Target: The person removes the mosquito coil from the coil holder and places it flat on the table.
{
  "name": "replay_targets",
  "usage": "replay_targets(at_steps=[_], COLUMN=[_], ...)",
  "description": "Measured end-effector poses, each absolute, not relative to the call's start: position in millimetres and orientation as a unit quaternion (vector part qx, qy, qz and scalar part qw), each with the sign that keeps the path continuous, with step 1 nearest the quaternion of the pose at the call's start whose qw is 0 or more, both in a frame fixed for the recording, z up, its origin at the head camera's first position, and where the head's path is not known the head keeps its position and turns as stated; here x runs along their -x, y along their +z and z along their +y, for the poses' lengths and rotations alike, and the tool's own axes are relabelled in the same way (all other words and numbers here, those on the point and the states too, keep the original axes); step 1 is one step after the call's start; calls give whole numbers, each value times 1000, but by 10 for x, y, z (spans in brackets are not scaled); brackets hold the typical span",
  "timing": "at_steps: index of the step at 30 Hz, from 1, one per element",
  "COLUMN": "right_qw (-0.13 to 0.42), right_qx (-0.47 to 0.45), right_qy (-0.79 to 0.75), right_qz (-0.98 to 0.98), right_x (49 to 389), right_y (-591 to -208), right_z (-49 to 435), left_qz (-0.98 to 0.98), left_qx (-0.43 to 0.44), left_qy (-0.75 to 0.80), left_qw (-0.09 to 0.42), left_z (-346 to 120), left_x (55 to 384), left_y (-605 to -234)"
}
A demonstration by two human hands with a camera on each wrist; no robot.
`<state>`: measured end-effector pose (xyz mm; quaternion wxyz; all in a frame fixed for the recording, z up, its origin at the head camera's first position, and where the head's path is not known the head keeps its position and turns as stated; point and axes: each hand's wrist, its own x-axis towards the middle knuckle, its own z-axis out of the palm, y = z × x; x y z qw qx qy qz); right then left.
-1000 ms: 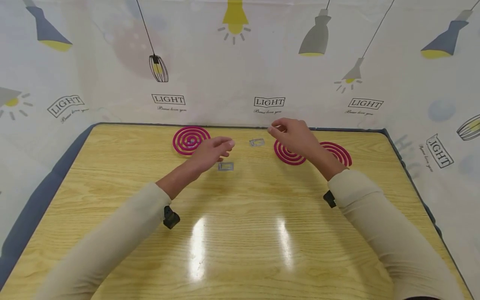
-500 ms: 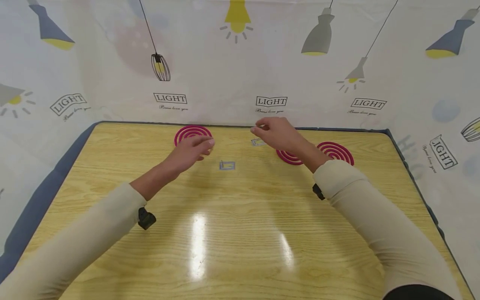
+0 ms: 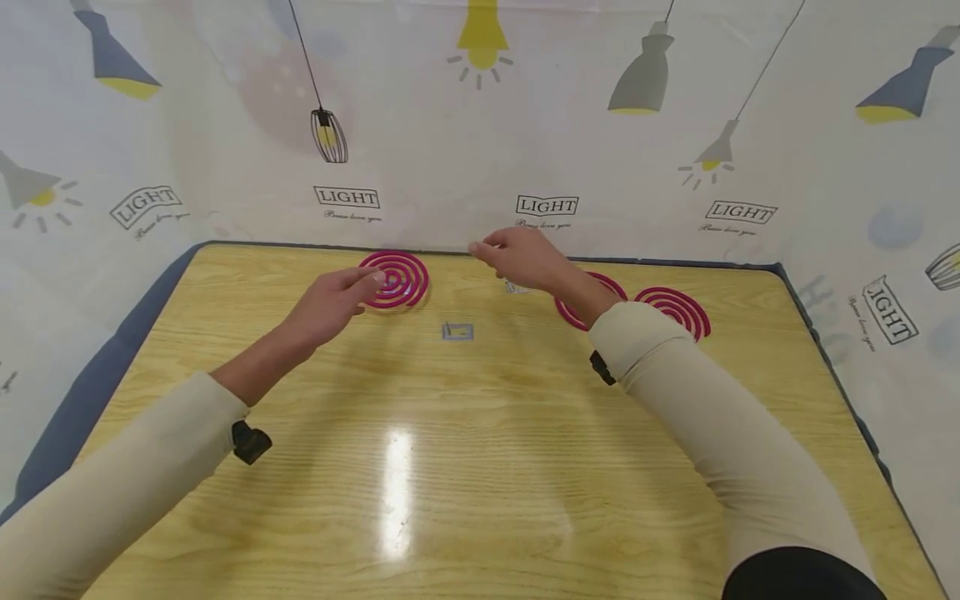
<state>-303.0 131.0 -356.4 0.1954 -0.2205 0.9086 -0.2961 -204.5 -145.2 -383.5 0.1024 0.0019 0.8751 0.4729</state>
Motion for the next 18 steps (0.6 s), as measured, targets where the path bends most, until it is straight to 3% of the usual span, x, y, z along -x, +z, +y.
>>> replay_targets(at_steps=[18], right_qw=[244], right_qx=[158], right_qy=[-451], right_qz=[844], right_x=[3206], right_y=[-3704], right_z=[944], left_qz=[860], left_qx=[82], left_qy=[496], left_qw=[88], left_z=[-1728], left_x=[2114], left_y=[-3890])
